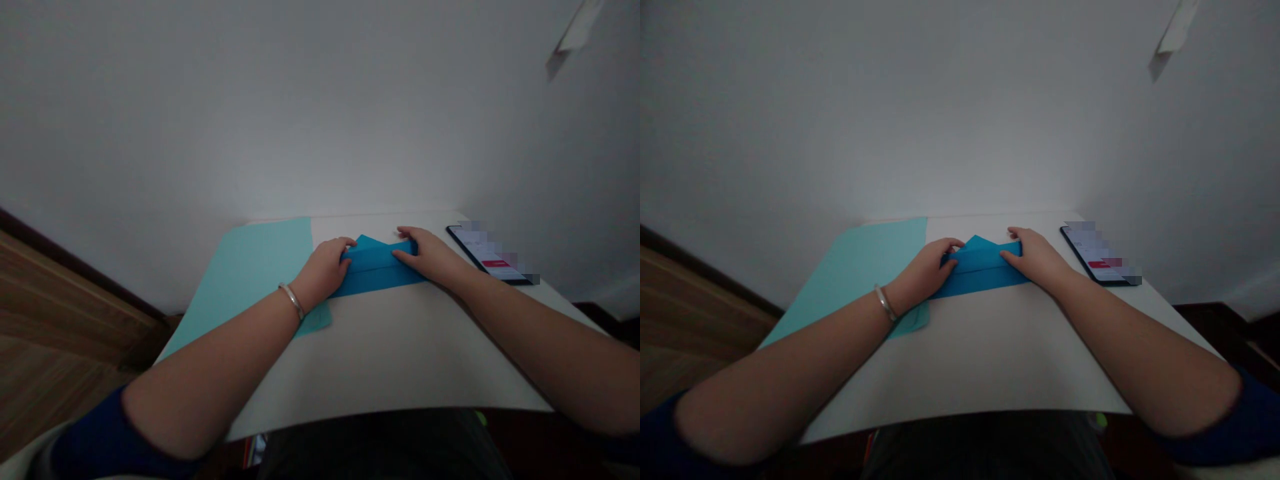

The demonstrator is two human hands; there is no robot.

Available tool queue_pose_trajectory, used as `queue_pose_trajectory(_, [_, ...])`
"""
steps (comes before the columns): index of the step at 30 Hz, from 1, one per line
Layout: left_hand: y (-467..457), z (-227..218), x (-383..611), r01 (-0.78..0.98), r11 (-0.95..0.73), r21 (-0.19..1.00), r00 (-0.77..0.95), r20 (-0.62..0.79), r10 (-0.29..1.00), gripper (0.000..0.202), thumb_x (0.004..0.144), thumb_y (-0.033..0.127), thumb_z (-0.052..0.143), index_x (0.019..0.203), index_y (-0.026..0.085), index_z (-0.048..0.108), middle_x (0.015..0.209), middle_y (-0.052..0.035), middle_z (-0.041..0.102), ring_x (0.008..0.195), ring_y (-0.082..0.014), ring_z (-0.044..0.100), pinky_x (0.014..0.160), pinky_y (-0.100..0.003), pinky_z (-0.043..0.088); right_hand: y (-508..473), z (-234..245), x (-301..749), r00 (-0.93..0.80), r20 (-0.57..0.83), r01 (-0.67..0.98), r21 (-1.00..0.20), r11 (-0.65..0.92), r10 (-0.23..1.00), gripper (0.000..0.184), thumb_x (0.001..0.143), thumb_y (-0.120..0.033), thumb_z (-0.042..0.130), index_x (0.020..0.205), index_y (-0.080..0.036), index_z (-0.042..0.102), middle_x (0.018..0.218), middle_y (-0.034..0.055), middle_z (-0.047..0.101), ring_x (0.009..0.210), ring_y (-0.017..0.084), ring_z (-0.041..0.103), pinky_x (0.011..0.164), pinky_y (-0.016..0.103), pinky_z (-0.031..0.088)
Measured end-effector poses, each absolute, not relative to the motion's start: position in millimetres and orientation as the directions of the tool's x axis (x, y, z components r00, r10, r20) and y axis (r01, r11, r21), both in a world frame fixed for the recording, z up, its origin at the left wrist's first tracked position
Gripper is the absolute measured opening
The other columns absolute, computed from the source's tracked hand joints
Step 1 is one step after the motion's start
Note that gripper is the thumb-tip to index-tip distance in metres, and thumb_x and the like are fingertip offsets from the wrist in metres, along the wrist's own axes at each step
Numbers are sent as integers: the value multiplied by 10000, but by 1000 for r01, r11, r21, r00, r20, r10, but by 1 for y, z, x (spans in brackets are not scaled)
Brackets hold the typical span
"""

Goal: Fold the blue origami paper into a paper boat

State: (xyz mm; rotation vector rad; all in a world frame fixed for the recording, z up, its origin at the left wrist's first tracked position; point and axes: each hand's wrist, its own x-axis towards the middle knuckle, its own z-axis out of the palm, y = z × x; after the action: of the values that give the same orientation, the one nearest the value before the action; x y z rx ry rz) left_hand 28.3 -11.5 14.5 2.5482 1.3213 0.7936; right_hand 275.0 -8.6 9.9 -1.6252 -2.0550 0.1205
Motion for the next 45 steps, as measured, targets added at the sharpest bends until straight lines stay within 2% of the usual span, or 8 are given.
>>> queue_pose_trajectory(12, [-11, 16, 28, 705, -545, 454, 361, 432, 827, 268, 831, 163, 513, 1095, 161, 561, 985, -59, 625, 947, -182, 576, 891, -335, 470, -8, 11, 278, 76, 296, 721, -676, 152, 952, 559, 713, -209, 550, 1269, -160, 518, 1130, 100, 634, 758, 181, 591, 676, 316, 475])
queue_pose_trajectory(18, [-9, 8, 27, 833, -512, 210, 408, 390, 825, 437, 861, 305, 539, 1238, 87, 508, 1177, -150, 591, 1137, -258, 510, 1023, -418, 372, -7, 13, 276, 130, 317, 500, -839, 214, 940, 613, 741, -284, 533, 1338, -200, 423, 1179, 90, 602, 747, 159, 590, 564, 268, 446])
queue_pose_trajectory(22, [-9, 4, 26, 840, -528, 125, 455, 370, 810, 409, 894, 378, 494, 1179, 88, 545, 1191, -151, 587, 1187, -268, 478, 1073, -425, 314, -10, 18, 272, 142, 290, 416, -885, 208, 947, 640, 750, -303, 518, 1366, -192, 385, 1201, 99, 588, 740, 155, 590, 565, 273, 447])
queue_pose_trajectory(28, [-3, 8, 28, 793, -413, 448, 283, 330, 901, 249, 827, 329, 582, 991, 143, 564, 954, -82, 634, 919, -218, 578, 847, -349, 459, -10, 19, 270, 209, 206, 180, -969, 169, 956, 586, 692, -272, 582, 1267, -211, 490, 1129, 73, 617, 800, 164, 596, 612, 274, 466])
queue_pose_trajectory(32, [-3, 10, 27, 697, -360, 620, 215, 299, 930, 148, 818, 268, 569, 937, 186, 536, 854, -18, 601, 793, -172, 568, 753, -302, 447, -10, 18, 269, 271, 45, -37, -998, 57, 962, 465, 651, -262, 651, 1111, -233, 590, 953, 42, 656, 743, 169, 581, 554, 266, 447])
queue_pose_trajectory(37, [-5, 14, 28, 608, -353, 711, 184, 306, 934, 90, 808, 228, 551, 880, 182, 521, 822, 1, 569, 785, -159, 547, 761, -294, 435, -11, 18, 266, 297, -11, -96, -995, 19, 955, 331, 682, -310, 641, 1005, -235, 643, 690, -6, 594, 617, 162, 528, 489, 265, 407])
queue_pose_trajectory(42, [-7, 17, 27, 532, -418, 736, 151, 404, 902, 64, 827, 203, 542, 879, 178, 513, 840, 3, 567, 813, -152, 548, 765, -283, 428, -9, 12, 267, 153, 90, -42, -994, 98, 984, 295, 659, -368, 666, 911, -221, 618, 812, 17, 667, 703, 192, 598, 635, 338, 487])
queue_pose_trajectory(45, [-9, 20, 26, 503, -533, 681, 125, 553, 824, 51, 840, 187, 542, 887, 179, 524, 867, -5, 584, 828, -148, 548, 769, -278, 425, -4, 7, 273, 92, 250, 139, -962, 237, 964, 301, 665, -362, 668, 918, -208, 617, 885, 43, 684, 808, 217, 624, 770, 402, 492])
